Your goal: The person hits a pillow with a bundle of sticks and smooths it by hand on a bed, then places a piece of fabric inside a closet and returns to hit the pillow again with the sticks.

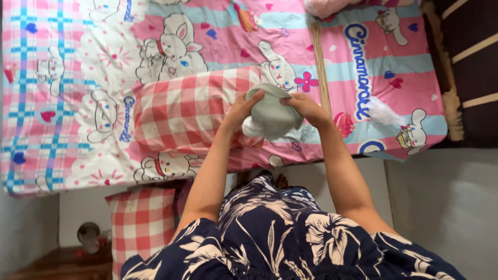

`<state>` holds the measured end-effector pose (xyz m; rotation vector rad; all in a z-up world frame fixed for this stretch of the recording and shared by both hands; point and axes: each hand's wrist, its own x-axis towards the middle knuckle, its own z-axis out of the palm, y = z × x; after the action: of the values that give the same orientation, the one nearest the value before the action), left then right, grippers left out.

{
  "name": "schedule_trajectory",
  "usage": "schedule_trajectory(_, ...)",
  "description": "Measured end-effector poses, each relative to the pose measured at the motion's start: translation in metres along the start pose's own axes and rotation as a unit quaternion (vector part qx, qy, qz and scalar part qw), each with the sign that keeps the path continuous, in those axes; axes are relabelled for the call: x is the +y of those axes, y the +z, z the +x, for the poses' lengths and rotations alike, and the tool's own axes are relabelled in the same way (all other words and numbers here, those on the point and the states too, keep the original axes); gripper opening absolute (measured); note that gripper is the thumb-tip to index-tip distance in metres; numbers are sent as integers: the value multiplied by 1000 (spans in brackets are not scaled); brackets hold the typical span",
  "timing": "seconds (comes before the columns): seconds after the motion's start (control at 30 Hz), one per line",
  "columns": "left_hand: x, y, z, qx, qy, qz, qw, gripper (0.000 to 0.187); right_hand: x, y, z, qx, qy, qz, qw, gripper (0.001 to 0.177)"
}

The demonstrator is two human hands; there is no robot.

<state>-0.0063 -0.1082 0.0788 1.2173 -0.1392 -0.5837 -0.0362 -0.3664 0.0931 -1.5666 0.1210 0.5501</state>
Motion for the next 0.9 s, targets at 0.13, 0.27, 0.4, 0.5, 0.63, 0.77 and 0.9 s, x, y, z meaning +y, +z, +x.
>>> schedule_trajectory(0.13, 3, -13, -14, -40, -205, -7, 978, 41, -12, -20, -10, -114, -49, 255, 959, 38)
schedule_trajectory(0.27, -41, -21, -4, -286, -154, 37, 945, 41, -8, -15, -14, -104, -56, 438, 891, 62)
schedule_trajectory(0.4, -85, -32, 1, -103, -92, -203, 969, 54, 24, 24, -18, -192, 85, 485, 849, 87)
schedule_trajectory(0.5, -128, -27, -2, 22, -166, -154, 974, 77, 44, 40, -3, -139, -2, 381, 914, 68)
schedule_trajectory(0.63, -163, -37, -11, -12, -261, -322, 910, 91, 31, 38, 18, -41, -7, 198, 979, 79)
schedule_trajectory(0.77, -152, -37, -12, -80, -268, -184, 942, 84, 3, 33, 30, -39, -3, 152, 988, 78)
schedule_trajectory(0.9, -112, -47, -11, -27, -173, -97, 980, 65, 23, 28, 58, 86, -47, 97, 990, 63)
